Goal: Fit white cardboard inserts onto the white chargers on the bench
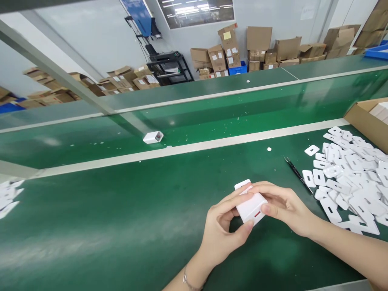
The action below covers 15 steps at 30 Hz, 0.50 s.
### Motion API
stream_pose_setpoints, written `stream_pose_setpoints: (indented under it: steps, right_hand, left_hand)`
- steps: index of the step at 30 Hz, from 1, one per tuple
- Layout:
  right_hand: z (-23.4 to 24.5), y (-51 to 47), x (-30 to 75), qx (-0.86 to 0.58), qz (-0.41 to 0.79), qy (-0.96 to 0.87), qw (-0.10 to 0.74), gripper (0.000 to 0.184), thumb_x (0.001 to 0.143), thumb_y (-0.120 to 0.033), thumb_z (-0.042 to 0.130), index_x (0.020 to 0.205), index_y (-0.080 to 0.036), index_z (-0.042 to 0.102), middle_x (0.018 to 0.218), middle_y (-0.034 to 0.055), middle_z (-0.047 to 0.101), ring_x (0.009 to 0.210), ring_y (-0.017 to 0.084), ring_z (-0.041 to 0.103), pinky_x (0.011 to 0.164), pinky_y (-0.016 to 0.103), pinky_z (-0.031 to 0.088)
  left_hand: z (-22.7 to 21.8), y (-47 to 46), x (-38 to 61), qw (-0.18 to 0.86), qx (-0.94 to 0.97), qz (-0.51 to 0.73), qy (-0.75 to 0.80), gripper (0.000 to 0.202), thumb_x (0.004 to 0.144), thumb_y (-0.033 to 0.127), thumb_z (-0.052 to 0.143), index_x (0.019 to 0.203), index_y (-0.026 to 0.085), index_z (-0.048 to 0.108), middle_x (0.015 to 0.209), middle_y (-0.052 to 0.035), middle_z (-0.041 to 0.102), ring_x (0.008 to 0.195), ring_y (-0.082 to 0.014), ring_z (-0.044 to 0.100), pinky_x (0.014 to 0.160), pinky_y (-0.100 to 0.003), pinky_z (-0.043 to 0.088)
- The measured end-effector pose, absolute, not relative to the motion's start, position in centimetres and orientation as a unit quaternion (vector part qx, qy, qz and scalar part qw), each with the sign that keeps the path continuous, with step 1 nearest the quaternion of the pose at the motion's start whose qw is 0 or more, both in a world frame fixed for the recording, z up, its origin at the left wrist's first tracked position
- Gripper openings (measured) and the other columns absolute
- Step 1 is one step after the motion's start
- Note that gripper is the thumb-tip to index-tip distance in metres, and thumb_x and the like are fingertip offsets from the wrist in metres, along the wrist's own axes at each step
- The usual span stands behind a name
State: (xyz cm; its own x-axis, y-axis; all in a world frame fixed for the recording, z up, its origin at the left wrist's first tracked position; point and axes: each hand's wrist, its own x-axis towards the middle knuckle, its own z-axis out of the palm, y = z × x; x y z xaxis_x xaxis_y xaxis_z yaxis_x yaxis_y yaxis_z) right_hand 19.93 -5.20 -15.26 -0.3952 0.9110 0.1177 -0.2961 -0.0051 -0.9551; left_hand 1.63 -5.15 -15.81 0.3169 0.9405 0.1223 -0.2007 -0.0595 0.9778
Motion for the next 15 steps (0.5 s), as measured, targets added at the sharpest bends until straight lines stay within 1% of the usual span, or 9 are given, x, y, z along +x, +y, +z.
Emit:
stream_pose_setpoints:
  steps: [5,9,10,12,15]
  right_hand:
    - [-15.3,-5.6,20.0,-0.278,0.615,-0.563,0.477,0.029,0.09,-0.035,0.061,0.118,-0.027,0.063,0.126,0.0085,0.054,0.117,0.02,0.053,0.094,0.032,0.048]
    - [-15.2,-5.6,20.1,-0.288,0.604,-0.588,0.455,0.032,0.091,-0.039,0.058,0.122,-0.03,0.059,0.125,0.007,0.052,0.109,0.018,0.056,0.09,0.031,0.05]
    - [-15.1,-5.5,20.2,-0.304,0.598,-0.596,0.442,0.034,0.091,-0.041,0.057,0.123,-0.03,0.058,0.124,0.0071,0.052,0.107,0.018,0.056,0.09,0.032,0.05]
    - [-14.9,-5.4,20.4,-0.346,0.572,-0.616,0.418,0.04,0.091,-0.043,0.056,0.128,-0.029,0.054,0.124,0.0075,0.051,0.108,0.019,0.056,0.093,0.034,0.048]
    - [-14.6,-5.2,20.8,-0.401,0.506,-0.662,0.381,0.051,0.088,-0.042,0.06,0.135,-0.032,0.047,0.13,0.0072,0.048,0.118,0.022,0.049,0.101,0.04,0.043]
  left_hand:
    - [-16.1,-5.2,1.5,0.6,0.562,0.476,0.312,0.034,0.073,0.026,0.076,0.106,0.025,0.073,0.134,-0.013,0.058,0.102,-0.0307,0.067,0.079,-0.033,0.058]
    - [-16.1,-4.9,1.6,0.622,0.547,0.472,0.302,0.035,0.072,0.029,0.077,0.106,0.024,0.073,0.13,-0.0128,0.061,0.105,-0.0309,0.065,0.08,-0.033,0.057]
    - [-16.0,-4.8,1.7,0.637,0.53,0.471,0.304,0.037,0.071,0.03,0.078,0.107,0.024,0.072,0.126,-0.0122,0.064,0.104,-0.0301,0.065,0.08,-0.033,0.057]
    - [-15.6,-4.5,1.9,0.675,0.474,0.471,0.314,0.048,0.068,0.032,0.08,0.114,0.024,0.067,0.118,-0.0109,0.068,0.103,-0.0286,0.065,0.084,-0.033,0.055]
    - [-15.3,-4.1,2.1,0.724,0.378,0.479,0.321,0.064,0.067,0.035,0.08,0.126,0.022,0.057,0.113,-0.0103,0.069,0.106,-0.0289,0.064,0.092,-0.037,0.052]
